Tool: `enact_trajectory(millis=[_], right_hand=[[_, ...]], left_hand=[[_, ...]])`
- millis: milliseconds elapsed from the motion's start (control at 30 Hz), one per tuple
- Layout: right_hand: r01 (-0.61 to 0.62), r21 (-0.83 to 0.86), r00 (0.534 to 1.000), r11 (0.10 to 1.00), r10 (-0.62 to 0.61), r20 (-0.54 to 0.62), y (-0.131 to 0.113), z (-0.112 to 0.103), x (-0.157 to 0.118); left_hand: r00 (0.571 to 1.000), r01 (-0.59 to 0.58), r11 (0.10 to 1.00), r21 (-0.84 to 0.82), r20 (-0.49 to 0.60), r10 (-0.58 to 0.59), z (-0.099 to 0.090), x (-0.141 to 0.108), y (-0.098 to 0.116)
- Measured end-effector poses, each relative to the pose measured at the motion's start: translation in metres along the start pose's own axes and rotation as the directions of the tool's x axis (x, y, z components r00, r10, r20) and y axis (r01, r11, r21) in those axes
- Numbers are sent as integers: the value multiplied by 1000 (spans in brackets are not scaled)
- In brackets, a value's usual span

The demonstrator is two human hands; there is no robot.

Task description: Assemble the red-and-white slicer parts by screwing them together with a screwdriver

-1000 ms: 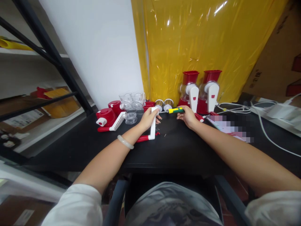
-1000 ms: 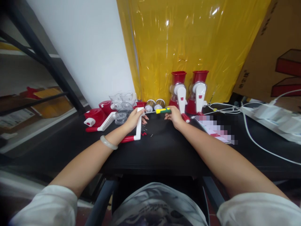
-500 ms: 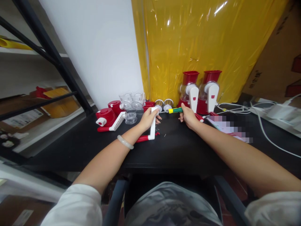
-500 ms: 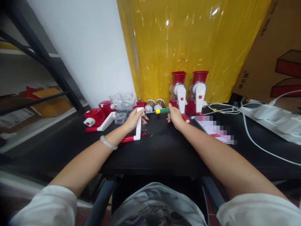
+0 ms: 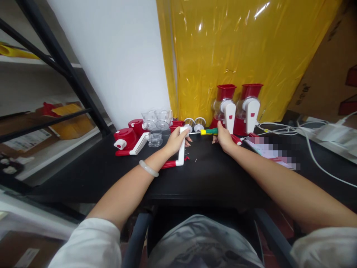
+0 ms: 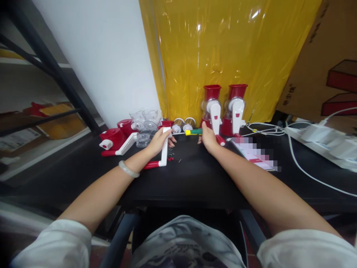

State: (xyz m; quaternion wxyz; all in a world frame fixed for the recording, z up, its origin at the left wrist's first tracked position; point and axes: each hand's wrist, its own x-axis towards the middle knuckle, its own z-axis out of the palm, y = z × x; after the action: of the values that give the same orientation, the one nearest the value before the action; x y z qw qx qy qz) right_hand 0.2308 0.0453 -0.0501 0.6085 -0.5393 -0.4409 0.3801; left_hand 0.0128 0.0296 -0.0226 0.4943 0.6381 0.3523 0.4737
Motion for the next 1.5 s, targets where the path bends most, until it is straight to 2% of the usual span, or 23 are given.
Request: enact_trajectory(millis=[167,267,667,933,1067,1233,1500], right_hand=[[-63,269,994,961,35,107,-2,1,-2],[-74,323,990,944,31,135,-1,0,-2],[-71,316,993,946,36,116,-2,3,-5],[36,200,994,979,-56,91,2,2,-4],[47,133,996,990,-57,75,2,2,-5],[-56,231,994,971,31,108,-1,3,-3],[-46,281,991,958,9,131,-3,1,-6]], left_hand=[[1000,8,1000,-3,-10,-8,0,1,-1],[1000,12,1000,-2,-9,-12,0,0,-1],[1000,12,1000,-2,-3,-12,1,0,0],[1000,25,1000,1,-12,-25,2,-1,1],[1000,19,1000,1,-9,-19,1,0,0],[1000,20,1000,3,-13,-20,1,0,-1],[1000,11,1000,-1,3,-11,0,1,-2]])
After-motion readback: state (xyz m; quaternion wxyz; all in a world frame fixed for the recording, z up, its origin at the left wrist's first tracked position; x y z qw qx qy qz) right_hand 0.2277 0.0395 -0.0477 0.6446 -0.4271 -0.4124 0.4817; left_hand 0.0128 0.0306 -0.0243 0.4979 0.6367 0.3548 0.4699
